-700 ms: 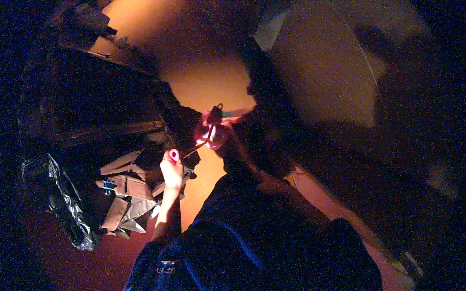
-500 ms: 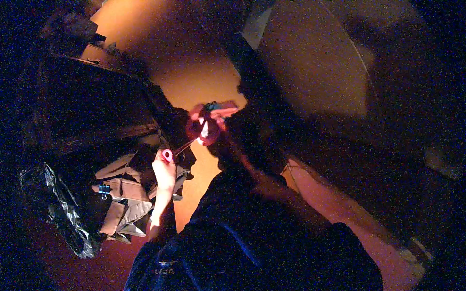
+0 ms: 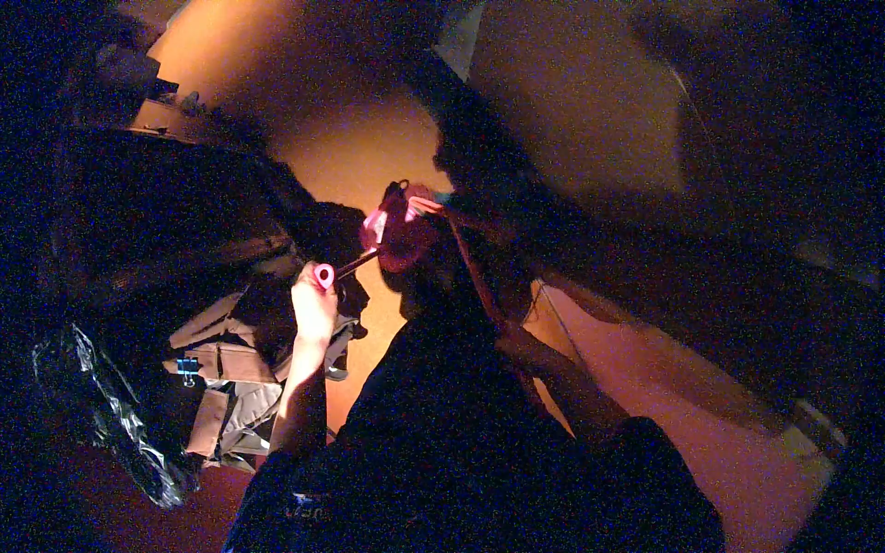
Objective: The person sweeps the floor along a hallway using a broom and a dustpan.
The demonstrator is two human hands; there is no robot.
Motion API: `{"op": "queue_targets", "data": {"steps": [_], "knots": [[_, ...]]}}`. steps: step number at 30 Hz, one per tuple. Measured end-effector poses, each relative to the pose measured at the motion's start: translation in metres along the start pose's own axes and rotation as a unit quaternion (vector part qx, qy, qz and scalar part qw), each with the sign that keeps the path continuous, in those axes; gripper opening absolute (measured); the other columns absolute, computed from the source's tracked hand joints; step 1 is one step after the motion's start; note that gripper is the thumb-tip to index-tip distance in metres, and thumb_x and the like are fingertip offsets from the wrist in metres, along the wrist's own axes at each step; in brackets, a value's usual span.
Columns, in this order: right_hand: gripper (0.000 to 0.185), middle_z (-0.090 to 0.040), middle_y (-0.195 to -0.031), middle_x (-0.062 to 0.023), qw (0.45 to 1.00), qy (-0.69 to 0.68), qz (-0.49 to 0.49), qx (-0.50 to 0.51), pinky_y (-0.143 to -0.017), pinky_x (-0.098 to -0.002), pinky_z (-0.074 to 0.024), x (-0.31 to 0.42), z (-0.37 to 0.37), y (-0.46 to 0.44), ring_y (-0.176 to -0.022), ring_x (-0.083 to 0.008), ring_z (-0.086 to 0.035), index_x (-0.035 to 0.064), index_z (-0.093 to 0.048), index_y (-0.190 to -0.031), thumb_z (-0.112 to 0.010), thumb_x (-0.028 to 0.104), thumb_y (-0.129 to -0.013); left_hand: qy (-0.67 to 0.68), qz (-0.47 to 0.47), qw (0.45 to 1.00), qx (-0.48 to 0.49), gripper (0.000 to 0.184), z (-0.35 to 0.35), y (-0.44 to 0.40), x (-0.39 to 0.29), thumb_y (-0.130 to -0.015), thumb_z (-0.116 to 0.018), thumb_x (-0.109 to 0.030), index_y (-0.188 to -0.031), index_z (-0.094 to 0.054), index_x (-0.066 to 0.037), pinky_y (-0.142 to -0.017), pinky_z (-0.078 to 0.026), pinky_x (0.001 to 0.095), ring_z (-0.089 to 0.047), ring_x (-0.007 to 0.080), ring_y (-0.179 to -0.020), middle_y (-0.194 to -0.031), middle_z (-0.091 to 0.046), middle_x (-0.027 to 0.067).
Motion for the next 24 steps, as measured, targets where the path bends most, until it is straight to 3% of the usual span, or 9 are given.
{"op": "queue_targets", "data": {"steps": [2,4,8,10,12,17,20,22,24], "knots": [[0.047,-0.050,-0.087,-0.0032,0.997,0.017,-0.074,-0.019,-0.050,-0.0248,-0.0411,-0.012,-0.001,-0.008,-0.063,-0.0117,-0.046,0.0051,-0.039,-0.118,-0.050,0.007,-0.072,-0.026,0.006,1.000,0.009,0.006,0.001,-0.001,0.002,-0.071,-0.056,0.001,-0.074,-0.050,-0.001,-0.057,-0.046,0.0372,-0.058,0.0355,-0.068,-0.070,-0.057,0.0205],[0.050,-0.051,-0.092,-0.0052,0.986,0.150,0.061,0.043,-0.054,-0.0253,-0.0423,0.010,-0.017,-0.018,-0.066,-0.0122,-0.048,0.0046,-0.038,-0.119,-0.052,0.009,-0.072,-0.013,0.005,1.000,-0.001,0.006,-0.001,0.001,0.007,-0.071,-0.056,0.000,-0.073,-0.050,-0.001,-0.056,-0.046,0.0376,-0.058,0.0357,-0.067,-0.070,-0.057,0.0205],[0.049,-0.051,-0.089,-0.0050,0.951,0.127,0.258,0.113,-0.056,-0.0255,-0.0424,0.035,-0.050,-0.051,-0.069,-0.0117,-0.049,0.0051,-0.039,-0.117,-0.056,0.010,-0.072,0.008,0.033,0.999,-0.004,0.008,0.002,0.003,0.017,-0.072,-0.057,-0.002,-0.070,-0.050,-0.001,-0.053,-0.046,0.0386,-0.058,0.0360,-0.065,-0.067,-0.056,0.0208],[0.052,-0.050,-0.083,-0.0032,0.986,0.145,0.042,0.073,-0.052,-0.0260,-0.0418,0.084,-0.052,-0.014,-0.064,-0.0109,-0.048,0.0083,-0.037,-0.120,-0.059,0.012,-0.072,-0.003,0.021,0.999,-0.047,0.010,0.014,0.012,0.017,-0.071,-0.060,-0.004,-0.070,-0.051,-0.001,-0.053,-0.046,0.0391,-0.058,0.0360,-0.064,-0.066,-0.055,0.0215],[0.053,-0.049,-0.079,-0.0021,0.993,0.089,0.010,0.070,-0.050,-0.0261,-0.0411,0.102,-0.050,0.010,-0.061,-0.0105,-0.047,0.0098,-0.036,-0.121,-0.058,0.011,-0.073,0.013,0.049,0.998,-0.039,0.011,0.019,0.020,0.025,-0.070,-0.061,-0.003,-0.071,-0.051,0.000,-0.053,-0.046,0.0393,-0.058,0.0367,-0.066,-0.067,-0.055,0.0220],[0.052,-0.047,-0.070,-0.0006,0.988,0.129,0.065,0.053,-0.045,-0.0267,-0.0390,0.160,0.019,-0.033,-0.054,-0.0092,-0.045,0.0127,-0.033,-0.122,-0.056,0.010,-0.076,0.059,0.134,0.985,-0.093,0.009,0.042,0.036,0.044,-0.072,-0.059,-0.003,-0.071,-0.052,0.001,-0.054,-0.045,0.0365,-0.058,0.0353,-0.064,-0.067,-0.055,0.0208],[0.049,-0.048,-0.070,-0.0017,0.984,0.160,0.074,0.003,-0.046,-0.0279,-0.0397,0.187,0.064,-0.094,-0.056,-0.0102,-0.046,0.0117,-0.035,-0.120,-0.055,0.010,-0.075,0.097,0.207,0.965,-0.126,0.006,0.051,0.041,0.058,-0.070,-0.056,0.002,-0.072,-0.050,0.000,-0.052,-0.044,0.0324,-0.058,0.0273,-0.057,-0.062,-0.055,0.0185],[0.051,-0.049,-0.071,-0.0030,0.908,0.409,0.079,-0.040,-0.046,-0.0278,-0.0407,0.200,0.081,-0.135,-0.057,-0.0114,-0.048,0.0110,-0.034,-0.122,-0.055,0.009,-0.075,0.056,0.228,0.960,-0.151,0.006,0.048,0.039,0.060,-0.071,-0.057,0.000,-0.072,-0.051,0.001,-0.054,-0.045,0.0342,-0.058,0.0315,-0.061,-0.065,-0.056,0.0197],[0.053,-0.049,-0.074,-0.0045,0.861,0.503,0.073,0.004,-0.047,-0.0284,-0.0413,0.204,0.063,-0.148,-0.057,-0.0124,-0.049,0.0105,-0.032,-0.123,-0.054,0.009,-0.075,0.022,0.232,0.956,-0.177,0.008,0.049,0.027,0.055,-0.071,-0.059,-0.002,-0.074,-0.052,0.001,-0.057,-0.046,0.0364,-0.058,0.0359,-0.067,-0.069,-0.057,0.0210]]}}
Point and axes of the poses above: each hand's wrist, its own y-axis away from the middle knuckle, its own z-axis out of the back of the hand, x = y × z, the point moved 9 cm from there along -y, towards the middle knuckle
